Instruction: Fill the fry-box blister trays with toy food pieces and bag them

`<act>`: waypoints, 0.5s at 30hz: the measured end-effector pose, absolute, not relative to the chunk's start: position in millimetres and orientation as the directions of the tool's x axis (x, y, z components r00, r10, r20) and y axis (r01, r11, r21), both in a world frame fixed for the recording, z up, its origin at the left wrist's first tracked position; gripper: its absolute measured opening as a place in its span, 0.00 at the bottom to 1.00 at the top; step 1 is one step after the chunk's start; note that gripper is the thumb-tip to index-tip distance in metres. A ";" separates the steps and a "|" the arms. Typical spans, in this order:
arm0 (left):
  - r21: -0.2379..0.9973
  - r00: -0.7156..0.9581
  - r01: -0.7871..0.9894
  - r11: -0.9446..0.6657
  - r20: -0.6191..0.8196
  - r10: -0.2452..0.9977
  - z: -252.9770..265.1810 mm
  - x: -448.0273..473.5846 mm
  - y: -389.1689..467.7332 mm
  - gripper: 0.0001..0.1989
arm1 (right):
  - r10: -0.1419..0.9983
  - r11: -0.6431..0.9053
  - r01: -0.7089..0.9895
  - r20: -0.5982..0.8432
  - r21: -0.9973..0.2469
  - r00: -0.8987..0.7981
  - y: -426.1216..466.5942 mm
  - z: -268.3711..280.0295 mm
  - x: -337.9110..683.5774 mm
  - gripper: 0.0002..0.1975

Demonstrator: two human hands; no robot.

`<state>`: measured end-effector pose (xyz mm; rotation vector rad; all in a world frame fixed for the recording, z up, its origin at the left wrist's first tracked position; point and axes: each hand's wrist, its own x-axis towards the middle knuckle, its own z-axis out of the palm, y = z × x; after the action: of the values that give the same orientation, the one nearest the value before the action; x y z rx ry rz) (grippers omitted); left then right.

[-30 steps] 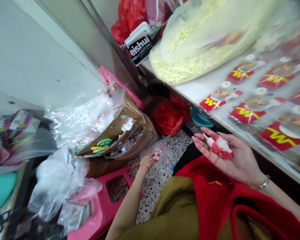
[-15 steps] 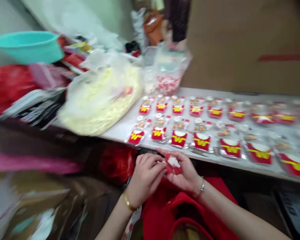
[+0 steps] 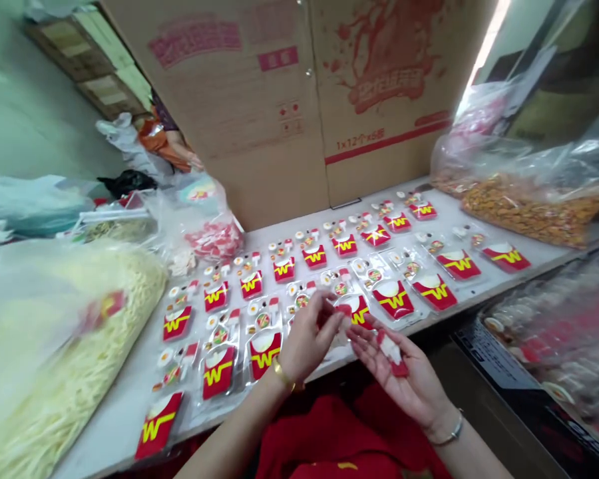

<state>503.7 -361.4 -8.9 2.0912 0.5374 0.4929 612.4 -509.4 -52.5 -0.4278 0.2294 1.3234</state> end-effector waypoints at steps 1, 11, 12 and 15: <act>0.899 0.811 0.178 -0.401 0.097 0.577 -15.6 527.8 -354.3 0.14 | 0.849 0.224 -0.949 -0.434 -0.224 0.303 -515.8 -55.9 626.0 0.14; 0.745 0.758 0.381 -0.547 0.088 0.647 -80.1 707.0 -309.3 0.07 | 0.698 0.396 -0.850 -0.488 -0.347 0.524 -523.6 -61.8 701.0 0.12; 0.690 0.759 0.418 -0.591 0.092 0.644 -83.9 712.2 -308.7 0.06 | 0.704 0.401 -0.853 -0.483 -0.334 0.520 -520.5 -61.5 705.0 0.12; 0.496 0.774 0.483 -0.722 0.144 0.616 -91.9 718.6 -308.5 0.06 | 0.736 0.415 -0.864 -0.454 -0.285 0.503 -512.3 -62.9 715.9 0.14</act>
<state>718.6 -308.5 -91.9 2.5301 0.8293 0.4173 715.9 -512.3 -62.9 -0.5241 0.2758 1.0207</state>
